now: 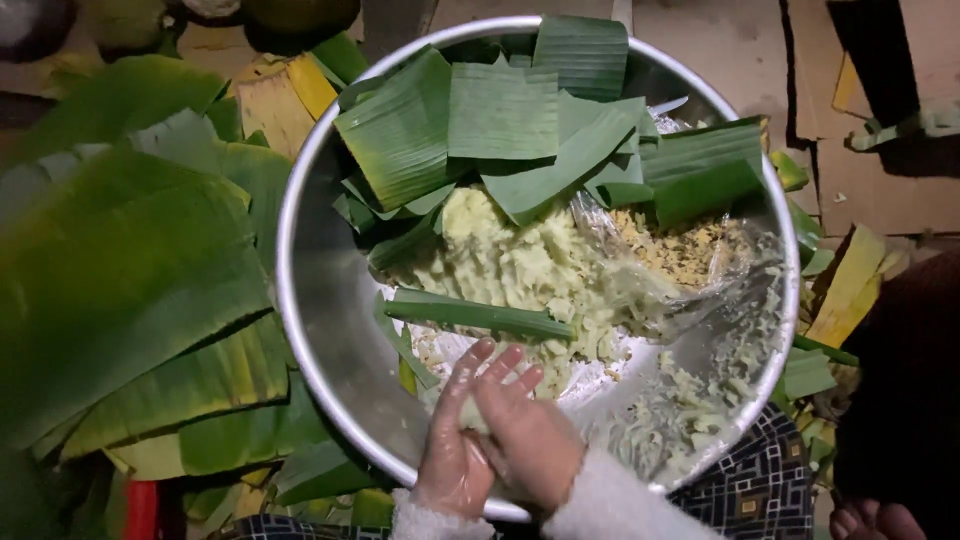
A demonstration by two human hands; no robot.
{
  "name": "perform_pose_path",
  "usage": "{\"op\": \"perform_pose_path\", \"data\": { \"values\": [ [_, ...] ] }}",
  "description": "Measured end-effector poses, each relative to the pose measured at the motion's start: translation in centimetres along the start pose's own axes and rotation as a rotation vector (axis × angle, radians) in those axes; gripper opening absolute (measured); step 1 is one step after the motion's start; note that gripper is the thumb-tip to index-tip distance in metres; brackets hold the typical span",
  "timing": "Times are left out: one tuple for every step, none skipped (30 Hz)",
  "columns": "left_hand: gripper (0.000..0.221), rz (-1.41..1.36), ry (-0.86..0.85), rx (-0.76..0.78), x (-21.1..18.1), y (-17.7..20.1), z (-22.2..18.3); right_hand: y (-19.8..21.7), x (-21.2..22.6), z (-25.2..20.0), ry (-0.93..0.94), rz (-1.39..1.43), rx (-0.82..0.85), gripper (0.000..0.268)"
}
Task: Portioning dough from a large bowl and placing it onto banana leaves for wrapping.
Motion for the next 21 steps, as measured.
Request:
{"op": "perform_pose_path", "data": {
  "values": [
    [0.070, 0.077, 0.013, 0.107, 0.9, 0.5, 0.3, -1.0, -1.2, 0.0, -0.057, -0.072, 0.014, 0.039],
    [0.070, 0.077, 0.015, 0.102, -0.3, -0.4, -0.4, -0.1, -1.2, 0.4, -0.059, -0.068, 0.017, 0.039],
    [0.066, 0.094, 0.038, 0.043, -1.2, -1.0, -0.9, 0.0, -1.2, 0.9, -0.041, 0.075, 0.128, 0.037],
    [0.064, 0.111, 0.061, -0.015, -2.3, -1.6, -1.3, 0.1, -1.2, 1.5, -0.023, 0.217, 0.239, 0.042],
    [0.064, 0.105, 0.062, -0.022, -2.9, 0.5, -1.0, 2.5, -0.1, 2.6, -0.025, 0.219, 0.247, 0.042],
    [0.047, 0.108, -0.066, -0.047, -4.6, 2.8, -0.7, 4.2, 0.9, 3.6, -0.056, 0.397, 0.338, 0.053],
    [0.031, 0.114, -0.196, -0.073, -6.4, 5.0, -0.6, 5.8, 2.0, 4.6, -0.088, 0.577, 0.425, 0.080],
    [0.031, 0.112, -0.196, -0.080, -7.8, 5.2, -0.7, 4.9, 0.6, 5.6, -0.089, 0.581, 0.433, 0.080],
    [0.036, -0.072, -0.311, -0.027, -10.0, 5.3, -1.2, 4.4, -1.7, 6.6, -0.170, 0.447, 0.349, 0.050],
    [0.044, -0.256, -0.425, 0.031, -12.1, 5.4, -1.7, 4.0, -4.0, 7.5, -0.249, 0.312, 0.266, 0.024],
    [0.044, -0.254, -0.424, 0.024, -12.4, 5.2, -1.8, 1.9, -4.8, 7.9, -0.251, 0.317, 0.271, 0.024],
    [0.041, -0.316, -0.493, 0.138, -13.4, 4.3, -2.1, 0.1, -4.8, 8.6, -0.127, 0.185, 0.245, 0.013],
    [0.044, -0.380, -0.563, 0.249, -14.2, 3.6, -2.7, -1.9, -4.7, 9.1, -0.002, 0.054, 0.225, 0.009],
    [0.044, -0.382, -0.565, 0.237, -14.2, 3.8, -2.5, -3.1, -4.0, 9.9, -0.003, 0.059, 0.236, 0.009],
    [0.042, -0.388, -0.572, 0.200, -14.2, 4.1, -2.3, -5.2, -4.9, 10.3, -0.190, 0.020, 0.379, 0.015],
    [0.041, -0.393, -0.579, 0.163, -14.1, 4.5, -2.2, -7.2, -5.6, 10.2, -0.377, -0.021, 0.521, 0.028],
    [0.041, -0.395, -0.581, 0.154, -14.1, 4.8, -2.0, -9.4, -6.4, 10.2, -0.376, -0.019, 0.530, 0.028],
    [0.044, -0.312, -0.599, 0.071, -14.1, 5.5, -2.0, -10.5, -6.8, 10.7, -0.301, -0.162, 0.411, 0.031],
    [0.047, -0.230, -0.614, -0.007, -14.1, 6.1, -2.0, -11.4, -7.1, 11.0, -0.222, -0.306, 0.287, 0.036],
    [0.047, -0.234, -0.613, -0.011, -14.1, 5.9, -2.1, -11.8, -6.9, 11.4, -0.223, -0.308, 0.293, 0.036],
    [0.048, -0.097, -0.644, -0.057, -14.3, 5.8, -2.5, -12.0, -6.8, 11.5, -0.236, -0.372, 0.296, 0.030]
  ]
}}
Point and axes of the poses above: each hand's wrist, its own z-axis towards the middle knuckle, its own y-axis out of the back of the hand, x = y × z, the point moved 8 cm from there along z, towards the middle knuckle, and after that the axes turned 2 degrees about x, right-handed, at the moved point
